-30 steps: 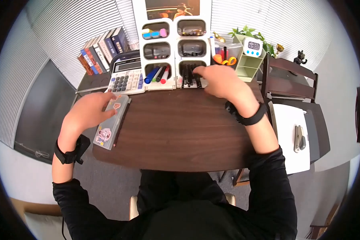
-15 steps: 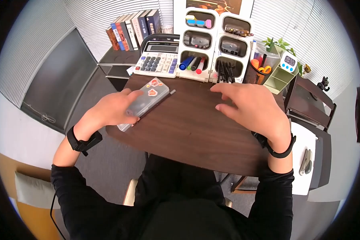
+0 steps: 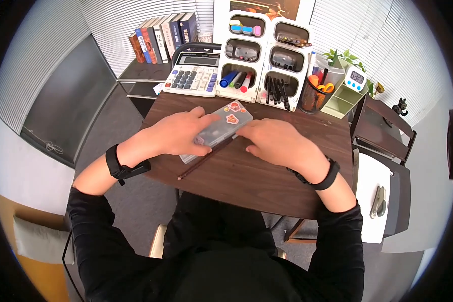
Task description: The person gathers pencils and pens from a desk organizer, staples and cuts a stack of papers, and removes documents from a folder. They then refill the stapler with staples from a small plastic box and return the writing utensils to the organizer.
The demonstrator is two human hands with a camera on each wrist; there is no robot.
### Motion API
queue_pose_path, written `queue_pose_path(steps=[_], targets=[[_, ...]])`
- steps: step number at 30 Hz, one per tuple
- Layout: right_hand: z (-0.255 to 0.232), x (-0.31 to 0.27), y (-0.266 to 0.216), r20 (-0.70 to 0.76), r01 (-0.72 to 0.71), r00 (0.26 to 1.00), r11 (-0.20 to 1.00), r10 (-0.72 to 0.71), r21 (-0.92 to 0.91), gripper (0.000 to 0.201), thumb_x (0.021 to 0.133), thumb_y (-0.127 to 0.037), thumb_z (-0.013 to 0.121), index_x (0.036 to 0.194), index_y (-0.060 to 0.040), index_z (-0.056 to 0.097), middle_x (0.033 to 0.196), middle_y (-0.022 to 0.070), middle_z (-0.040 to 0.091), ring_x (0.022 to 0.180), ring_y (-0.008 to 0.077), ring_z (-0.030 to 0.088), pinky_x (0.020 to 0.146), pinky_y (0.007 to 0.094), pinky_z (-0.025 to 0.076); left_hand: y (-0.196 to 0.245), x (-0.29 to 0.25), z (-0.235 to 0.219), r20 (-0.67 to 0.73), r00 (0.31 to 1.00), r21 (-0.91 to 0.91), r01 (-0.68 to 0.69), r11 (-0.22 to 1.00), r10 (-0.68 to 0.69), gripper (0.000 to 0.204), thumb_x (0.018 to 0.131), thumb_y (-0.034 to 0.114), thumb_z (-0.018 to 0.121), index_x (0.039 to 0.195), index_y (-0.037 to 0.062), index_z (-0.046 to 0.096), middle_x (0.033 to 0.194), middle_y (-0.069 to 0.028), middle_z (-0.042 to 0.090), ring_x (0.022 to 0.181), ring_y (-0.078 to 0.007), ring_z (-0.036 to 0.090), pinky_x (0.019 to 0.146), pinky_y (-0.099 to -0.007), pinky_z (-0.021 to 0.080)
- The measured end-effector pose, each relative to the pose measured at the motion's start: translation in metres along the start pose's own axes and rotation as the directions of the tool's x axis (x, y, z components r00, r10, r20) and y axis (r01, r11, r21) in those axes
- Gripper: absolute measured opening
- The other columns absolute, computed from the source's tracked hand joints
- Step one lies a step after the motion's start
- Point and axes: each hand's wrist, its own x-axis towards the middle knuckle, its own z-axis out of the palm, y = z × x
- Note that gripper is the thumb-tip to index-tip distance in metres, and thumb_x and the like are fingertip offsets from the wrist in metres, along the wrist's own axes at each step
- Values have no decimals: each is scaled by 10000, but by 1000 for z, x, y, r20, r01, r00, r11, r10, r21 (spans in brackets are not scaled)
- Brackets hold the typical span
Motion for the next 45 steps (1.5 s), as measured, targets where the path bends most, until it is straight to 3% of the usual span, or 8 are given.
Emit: queue_pose_path(steps=[2,13,16,24,27,31,36,45], targets=[[6,4,-3,178,-73,982,997,70,12,337,791,-172,677,1114,-96,614,1015,111,614,958,298,613,780,394,517,2,7,-1,35,999,-26,4,1000,-3,741,759,355,697,1386,103,392,1098,-178,526,950,-350,579,804,-398,475],[7,2,-9,94,52,995,994,-43,-94,109,773,-162,676,829,-77,639,888,103,616,863,284,632,700,386,511,-11,4,3,17,999,-62,-40,997,41,756,757,327,700,1405,114,375,1096,-177,526,982,-338,560,833,-387,456],[-32,-1,-5,220,-70,975,990,41,126,85,787,-138,652,832,-66,648,814,109,643,805,278,642,687,373,507,-10,3,1,15,999,-64,-38,997,39,748,750,338,692,1396,118,387,1084,-177,528,995,-344,558,839,-393,458],[-111,-37,22,-379,32,904,852,199,522,86,813,-63,672,890,-46,707,752,-12,676,632,16,571,550,185,442,-10,3,1,3,999,-65,-41,997,41,743,751,299,703,1398,132,378,1094,-157,518,1026,-331,543,862,-381,452],[-121,-47,27,-583,-100,724,893,368,439,72,801,-55,667,858,-20,693,681,-22,627,634,27,550,585,185,438,-7,4,0,22,999,-72,-24,997,25,738,749,292,698,1395,130,378,1102,-156,513,1028,-329,540,864,-383,452],[-117,-41,33,-628,-256,684,929,370,268,103,792,-88,667,871,-27,693,672,37,634,606,92,575,592,233,461,-7,6,2,26,1000,-61,-5,998,7,762,740,288,702,1404,133,364,1095,-155,499,1030,-326,527,867,-389,449],[-89,-20,41,-598,-317,765,948,241,-24,100,795,-144,635,815,-58,682,803,117,665,752,301,646,669,387,513,-6,7,3,16,1000,-36,-14,999,15,798,728,285,712,1419,140,340,1084,-155,488,1030,-329,518,867,-396,449],[-44,0,70,-369,-286,898,955,241,-72,158,786,-71,586,895,-90,699,815,126,674,806,302,655,718,420,525,-11,8,5,6,999,-29,-41,999,41,805,727,280,725,1418,145,335,1074,-155,486,1004,-337,526,863,-404,451]])
